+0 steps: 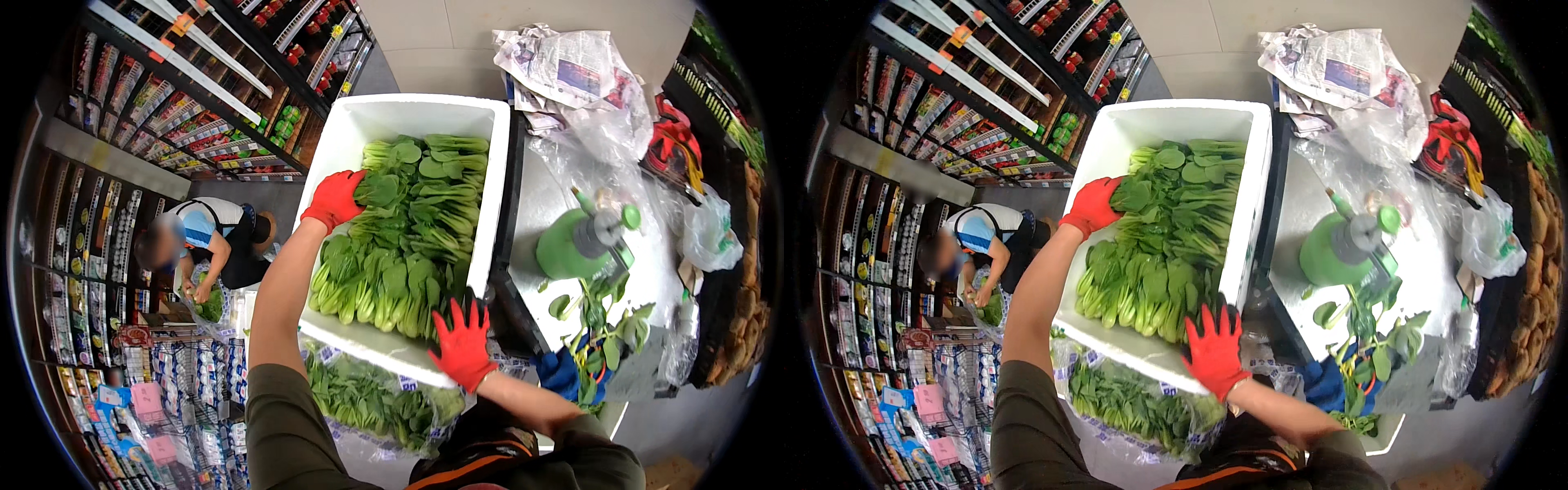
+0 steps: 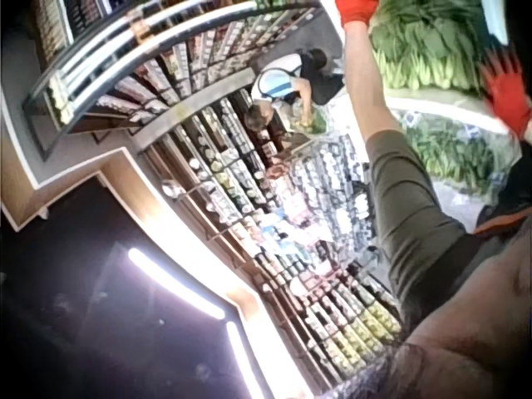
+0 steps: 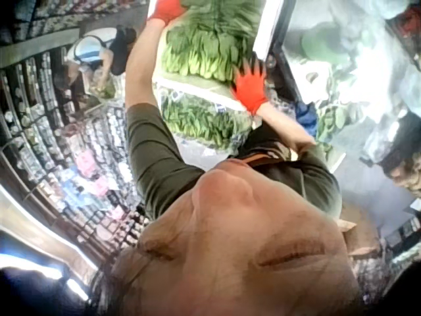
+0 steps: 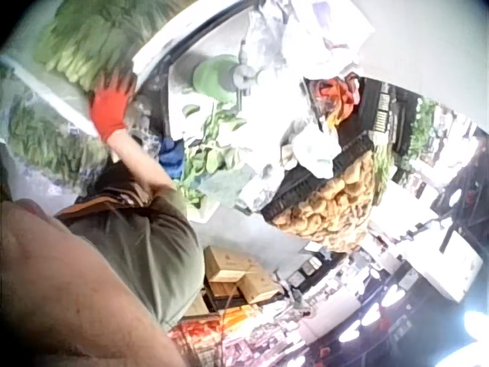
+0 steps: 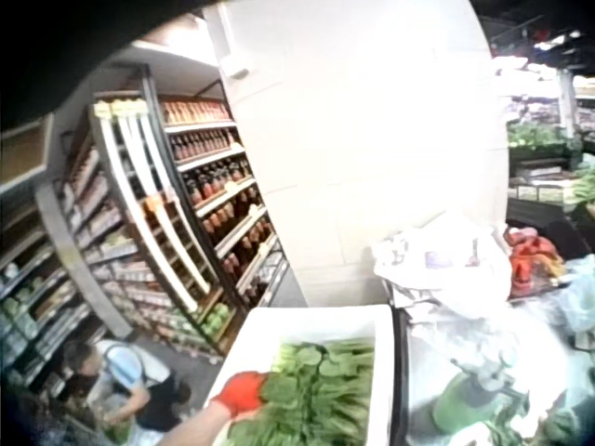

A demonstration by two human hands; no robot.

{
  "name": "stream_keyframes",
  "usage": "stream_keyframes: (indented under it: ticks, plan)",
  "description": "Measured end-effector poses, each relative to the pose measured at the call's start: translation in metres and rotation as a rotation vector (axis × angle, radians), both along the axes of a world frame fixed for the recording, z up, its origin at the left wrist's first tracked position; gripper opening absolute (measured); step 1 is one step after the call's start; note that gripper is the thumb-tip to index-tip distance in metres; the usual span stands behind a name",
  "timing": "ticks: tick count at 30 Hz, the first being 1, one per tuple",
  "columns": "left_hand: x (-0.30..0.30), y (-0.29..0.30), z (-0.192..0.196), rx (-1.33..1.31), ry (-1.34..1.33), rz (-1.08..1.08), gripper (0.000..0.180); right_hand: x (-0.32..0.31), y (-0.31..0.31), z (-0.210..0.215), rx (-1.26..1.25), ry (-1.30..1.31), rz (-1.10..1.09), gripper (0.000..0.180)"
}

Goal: The person carries a bundle of bok choy to a produce display and arranges it on the shelf. They then return to a preparation area, where they repeatedly pick up bok choy from a large white bin, trim the ends, and place the vegetables into a plastic bag. The person also uses a spray bottle to mist the vegetables with water.

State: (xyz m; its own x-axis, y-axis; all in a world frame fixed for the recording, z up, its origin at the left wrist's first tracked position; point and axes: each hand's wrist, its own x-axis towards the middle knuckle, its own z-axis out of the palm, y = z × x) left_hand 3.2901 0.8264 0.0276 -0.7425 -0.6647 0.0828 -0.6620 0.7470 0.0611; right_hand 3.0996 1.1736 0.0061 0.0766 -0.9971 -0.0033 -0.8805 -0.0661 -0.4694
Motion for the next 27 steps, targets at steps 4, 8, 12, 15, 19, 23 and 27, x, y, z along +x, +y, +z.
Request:
stream_keyframes:
  ticks: [4,8,12,15,19,23,27]
  plan:
    - [-0.025,-0.05,-0.025,-0.034,-0.101,-0.049,0.068,-0.005,-0.003,-0.005,0.014,-0.062,-0.017,0.053]
    - [-0.049,-0.088,-0.022,-0.101,-0.179,-0.093,0.07,-0.009,-0.006,-0.001,0.034,-0.103,-0.017,0.051]
    - [-0.069,-0.122,-0.033,-0.223,-0.214,-0.172,0.073,-0.009,-0.009,-0.007,-0.004,-0.07,0.002,0.05]
    - [-0.075,-0.135,-0.059,-0.344,-0.263,-0.101,0.074,-0.009,-0.008,-0.011,-0.042,-0.062,-0.003,0.048]
    - [-0.067,-0.135,-0.096,-0.23,-0.271,0.053,0.071,-0.008,-0.009,-0.013,-0.027,-0.096,-0.012,0.047]
    - [-0.051,-0.131,-0.102,-0.217,-0.19,0.011,0.057,-0.01,-0.012,-0.01,-0.022,-0.109,0.001,0.047]
    - [-0.041,-0.126,-0.105,-0.25,-0.218,0.023,0.06,-0.01,-0.011,-0.009,-0.015,-0.084,0.008,0.047]
